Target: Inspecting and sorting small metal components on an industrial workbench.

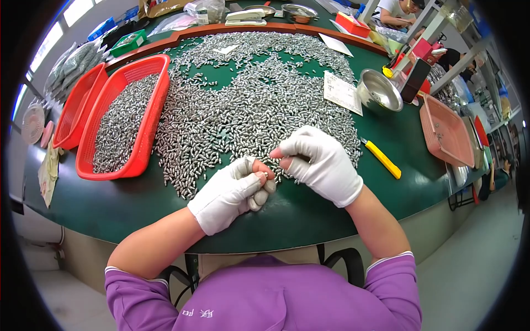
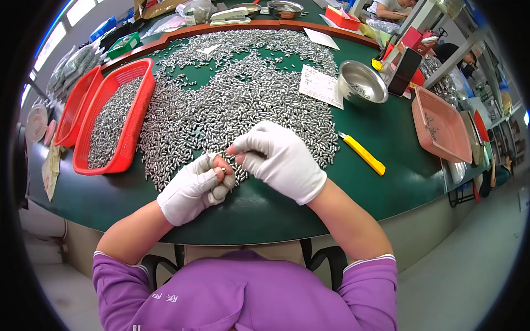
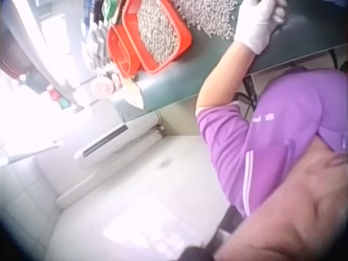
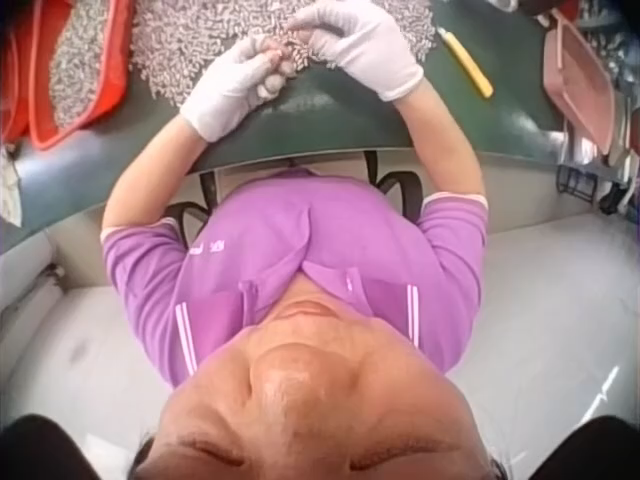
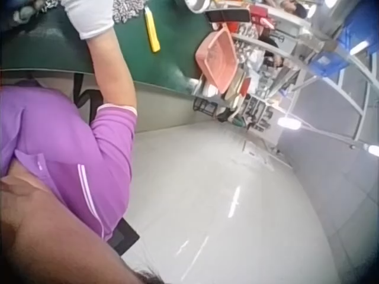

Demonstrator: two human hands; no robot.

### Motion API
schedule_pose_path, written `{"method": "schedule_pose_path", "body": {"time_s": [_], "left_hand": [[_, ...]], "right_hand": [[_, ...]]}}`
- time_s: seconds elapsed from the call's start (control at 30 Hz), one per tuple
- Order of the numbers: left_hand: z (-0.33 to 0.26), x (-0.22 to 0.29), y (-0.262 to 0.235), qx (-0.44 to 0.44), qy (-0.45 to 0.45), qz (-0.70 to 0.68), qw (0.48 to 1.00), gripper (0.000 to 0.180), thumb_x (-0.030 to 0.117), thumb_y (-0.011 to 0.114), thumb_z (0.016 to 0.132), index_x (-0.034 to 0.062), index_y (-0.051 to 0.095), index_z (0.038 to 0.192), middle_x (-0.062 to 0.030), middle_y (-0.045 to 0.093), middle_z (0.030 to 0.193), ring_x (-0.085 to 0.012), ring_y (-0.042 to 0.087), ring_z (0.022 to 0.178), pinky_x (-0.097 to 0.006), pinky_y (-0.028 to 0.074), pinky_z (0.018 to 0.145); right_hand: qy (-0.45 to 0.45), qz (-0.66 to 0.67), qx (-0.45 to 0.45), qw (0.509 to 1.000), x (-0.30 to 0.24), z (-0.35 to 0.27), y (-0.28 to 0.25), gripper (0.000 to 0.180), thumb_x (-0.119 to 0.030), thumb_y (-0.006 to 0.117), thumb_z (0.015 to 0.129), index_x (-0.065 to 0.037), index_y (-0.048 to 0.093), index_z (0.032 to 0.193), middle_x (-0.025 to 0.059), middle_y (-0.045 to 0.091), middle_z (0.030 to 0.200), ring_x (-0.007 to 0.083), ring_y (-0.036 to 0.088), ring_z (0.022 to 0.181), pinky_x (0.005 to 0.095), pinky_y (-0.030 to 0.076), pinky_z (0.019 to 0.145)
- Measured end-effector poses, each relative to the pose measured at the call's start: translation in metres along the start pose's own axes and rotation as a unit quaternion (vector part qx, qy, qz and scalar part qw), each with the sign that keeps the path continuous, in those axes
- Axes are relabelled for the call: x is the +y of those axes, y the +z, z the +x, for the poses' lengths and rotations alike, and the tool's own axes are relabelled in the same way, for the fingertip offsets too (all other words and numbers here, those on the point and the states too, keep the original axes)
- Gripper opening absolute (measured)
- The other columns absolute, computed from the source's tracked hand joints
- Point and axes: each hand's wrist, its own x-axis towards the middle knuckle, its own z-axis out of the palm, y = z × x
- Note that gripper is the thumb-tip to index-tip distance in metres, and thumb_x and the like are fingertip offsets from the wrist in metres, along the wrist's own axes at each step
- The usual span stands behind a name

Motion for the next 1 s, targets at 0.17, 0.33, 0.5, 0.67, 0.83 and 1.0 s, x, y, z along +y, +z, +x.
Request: {"method": "schedule_pose_path", "body": {"time_s": [0.17, 0.33, 0.5, 0.67, 0.83, 1.0], "left_hand": [[0.000, -0.003, -0.001, -0.004, 0.018, -0.007, 1.000, 0.019, 0.024, 0.056, 0.097, 0.0085, 0.052, 0.107, -0.0013, 0.059, 0.091, -0.0059, 0.052, 0.069, -0.020, 0.045, 0.064], [-0.001, -0.002, -0.001, 0.006, 0.011, -0.015, 1.000, 0.022, 0.027, 0.059, 0.095, 0.0091, 0.052, 0.106, -0.0010, 0.059, 0.092, -0.0057, 0.051, 0.070, -0.019, 0.043, 0.064], [0.000, -0.003, 0.001, 0.002, -0.001, -0.006, 1.000, 0.022, 0.029, 0.058, 0.096, 0.0096, 0.053, 0.105, -0.0001, 0.058, 0.090, -0.0051, 0.049, 0.069, -0.019, 0.042, 0.062], [0.000, -0.002, -0.001, -0.012, 0.005, -0.007, 1.000, 0.019, 0.025, 0.059, 0.096, 0.0101, 0.052, 0.104, 0.0010, 0.057, 0.088, -0.0040, 0.048, 0.067, -0.018, 0.041, 0.061], [0.001, -0.001, -0.002, -0.026, 0.011, -0.020, 0.999, 0.016, 0.020, 0.061, 0.094, 0.0108, 0.051, 0.102, -0.0008, 0.057, 0.089, -0.0052, 0.047, 0.067, -0.018, 0.040, 0.061], [0.001, -0.001, 0.001, -0.034, 0.009, -0.012, 0.999, 0.011, 0.013, 0.059, 0.093, 0.0104, 0.051, 0.101, -0.0033, 0.058, 0.091, -0.0080, 0.049, 0.067, -0.021, 0.042, 0.061]], "right_hand": [[-0.117, -0.033, 0.014, 0.992, 0.001, 0.003, -0.006, 0.018, -0.001, 0.075, 0.071, -0.008, 0.071, 0.088, 0.0049, 0.063, 0.078, 0.0197, 0.061, 0.072, 0.0304, 0.049, 0.064], [-0.157, -0.090, 0.003, 0.983, 0.001, 0.002, 0.004, 0.018, -0.010, 0.075, 0.069, -0.010, 0.071, 0.087, 0.0060, 0.063, 0.077, 0.0253, 0.062, 0.070, 0.0350, 0.050, 0.063], [-0.167, -0.163, 0.020, 0.972, 0.001, 0.002, -0.005, 0.016, -0.007, 0.077, 0.067, -0.009, 0.068, 0.080, 0.0068, 0.063, 0.074, 0.0243, 0.061, 0.068, 0.0349, 0.050, 0.061], [-0.031, -0.232, 0.089, 0.968, 0.008, 0.001, -0.032, 0.006, -0.014, 0.070, 0.075, -0.010, 0.067, 0.078, 0.0061, 0.061, 0.076, 0.0252, 0.061, 0.074, 0.0358, 0.050, 0.067], [0.003, -0.217, -0.098, 0.971, 0.009, -0.004, -0.047, 0.010, -0.009, 0.071, 0.071, -0.010, 0.068, 0.080, 0.0052, 0.062, 0.079, 0.0238, 0.062, 0.077, 0.0344, 0.050, 0.069], [-0.013, -0.254, -0.140, 0.957, 0.021, -0.009, -0.032, 0.007, -0.012, 0.070, 0.072, -0.012, 0.068, 0.080, 0.0056, 0.060, 0.078, 0.0256, 0.061, 0.079, 0.0372, 0.049, 0.070]]}}
